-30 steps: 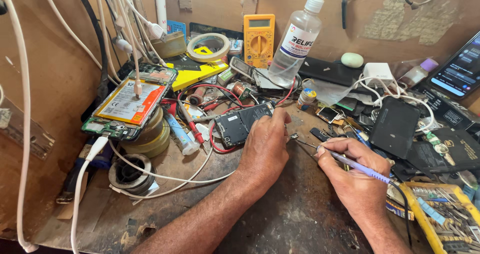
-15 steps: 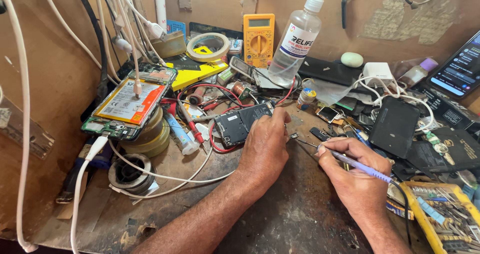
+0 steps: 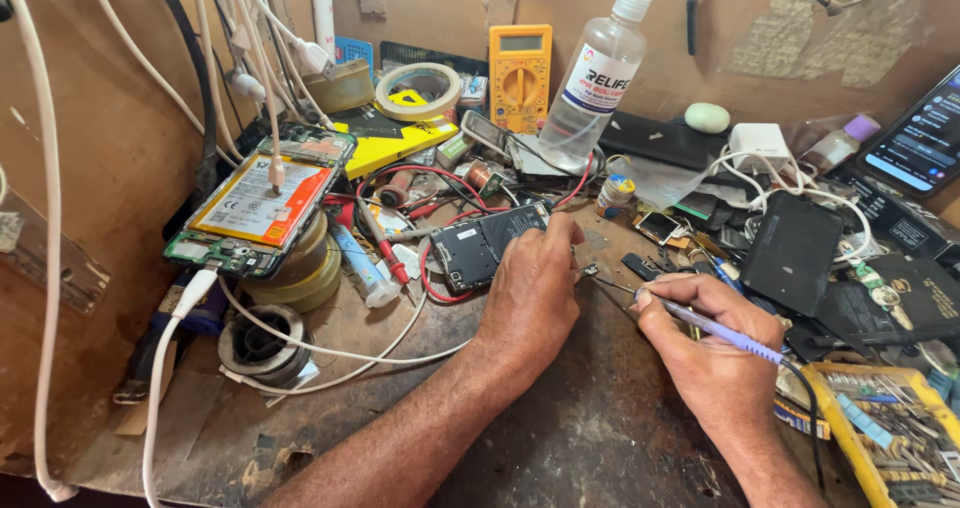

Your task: The person works at a cluttered electronics repair bench, prying open a smartphone and separating its back cover and battery. They then use tweezers and a soldering iron to work on small components on the disassembled phone parts, repositioning the boards and handling the chassis.

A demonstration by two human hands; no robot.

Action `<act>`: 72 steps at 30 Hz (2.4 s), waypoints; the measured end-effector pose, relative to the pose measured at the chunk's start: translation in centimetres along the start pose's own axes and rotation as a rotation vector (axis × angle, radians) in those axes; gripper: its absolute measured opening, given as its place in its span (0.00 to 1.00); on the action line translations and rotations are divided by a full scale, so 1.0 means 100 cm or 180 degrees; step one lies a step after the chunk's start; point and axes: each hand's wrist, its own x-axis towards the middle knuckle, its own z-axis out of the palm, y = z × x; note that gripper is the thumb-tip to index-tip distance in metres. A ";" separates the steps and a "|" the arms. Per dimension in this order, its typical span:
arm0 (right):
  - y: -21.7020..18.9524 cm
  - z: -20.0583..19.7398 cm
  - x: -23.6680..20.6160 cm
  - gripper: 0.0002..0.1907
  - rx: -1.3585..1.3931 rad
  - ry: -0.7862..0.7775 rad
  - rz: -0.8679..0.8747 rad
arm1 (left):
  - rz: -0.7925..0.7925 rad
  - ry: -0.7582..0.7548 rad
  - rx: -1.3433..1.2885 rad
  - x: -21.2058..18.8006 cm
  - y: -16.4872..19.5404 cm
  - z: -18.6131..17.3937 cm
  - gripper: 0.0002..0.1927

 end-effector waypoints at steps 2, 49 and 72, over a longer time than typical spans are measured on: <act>0.000 0.000 0.000 0.07 0.0005 0.0012 -0.0016 | -0.0029 -0.0008 -0.0043 0.000 0.000 0.001 0.19; -0.004 -0.004 -0.003 0.05 -0.0146 0.0010 -0.0093 | 0.0010 -0.0013 -0.0031 -0.001 0.003 -0.002 0.19; -0.006 -0.005 -0.004 0.06 -0.0174 0.0089 -0.0150 | 0.0036 -0.0008 -0.0022 -0.003 0.003 -0.002 0.18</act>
